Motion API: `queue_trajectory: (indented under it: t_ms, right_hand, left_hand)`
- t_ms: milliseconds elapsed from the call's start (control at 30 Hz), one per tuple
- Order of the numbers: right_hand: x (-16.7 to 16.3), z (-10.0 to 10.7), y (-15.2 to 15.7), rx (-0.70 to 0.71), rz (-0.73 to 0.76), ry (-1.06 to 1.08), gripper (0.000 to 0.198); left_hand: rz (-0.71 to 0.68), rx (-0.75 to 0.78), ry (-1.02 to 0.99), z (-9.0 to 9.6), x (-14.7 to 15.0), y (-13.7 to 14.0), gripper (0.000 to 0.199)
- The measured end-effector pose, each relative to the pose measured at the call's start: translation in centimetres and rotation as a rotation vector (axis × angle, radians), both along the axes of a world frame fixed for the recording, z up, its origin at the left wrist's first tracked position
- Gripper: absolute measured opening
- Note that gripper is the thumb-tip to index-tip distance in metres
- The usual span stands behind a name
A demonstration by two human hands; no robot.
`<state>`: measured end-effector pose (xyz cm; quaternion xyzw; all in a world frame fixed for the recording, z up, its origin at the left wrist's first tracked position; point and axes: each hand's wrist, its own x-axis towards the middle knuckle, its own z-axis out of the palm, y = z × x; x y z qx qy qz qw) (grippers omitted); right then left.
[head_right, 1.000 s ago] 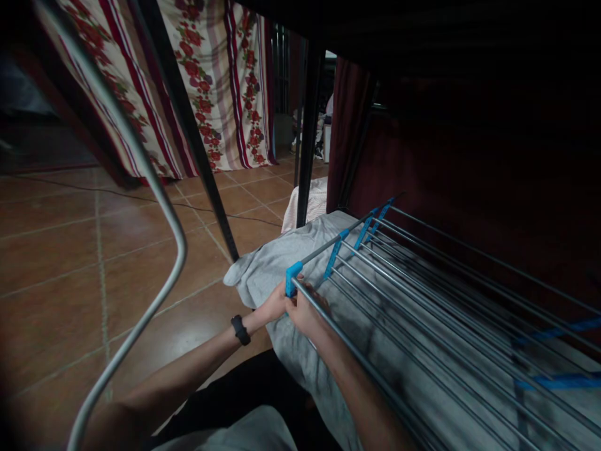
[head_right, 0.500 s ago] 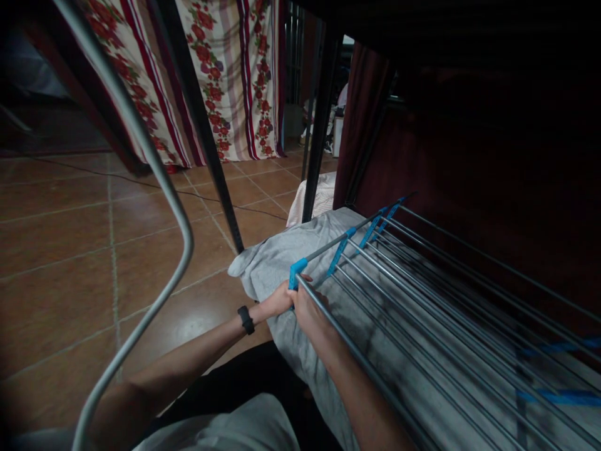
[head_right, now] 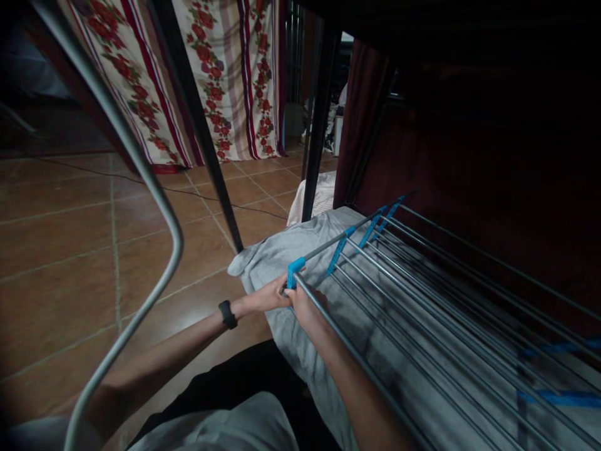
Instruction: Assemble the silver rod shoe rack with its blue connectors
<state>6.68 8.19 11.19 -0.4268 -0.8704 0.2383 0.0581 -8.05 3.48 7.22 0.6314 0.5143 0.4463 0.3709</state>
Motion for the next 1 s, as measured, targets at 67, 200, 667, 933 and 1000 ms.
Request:
queue_trajectory:
  t_ms: [67,200,667,933,1000]
  right_hand:
    - [0.0,-0.1,0.1,0.002,0.0,-0.034,0.039]
    - [0.0,-0.1,0.4,0.028,0.022,-0.097,0.04]
    - [0.2,-1.5,0.5,0.18,0.037,-0.089,0.045]
    - [0.6,-1.3,0.7,0.203,0.062,-0.115,0.04]
    - [0.6,-1.4,0.8,0.184,0.058,-0.118,0.038]
  left_hand:
    - [-0.055,0.004,-0.008,1.7,-0.9,-0.6,0.062]
    - [-0.117,0.074,0.074,4.6,-1.3,-0.3,0.054]
    - [0.136,0.549,1.184,5.6,-1.5,1.7,0.073]
    - [0.138,0.589,1.153,4.3,-1.7,2.0,0.072]
    - [0.132,0.58,1.16,4.2,-1.7,2.0,0.074]
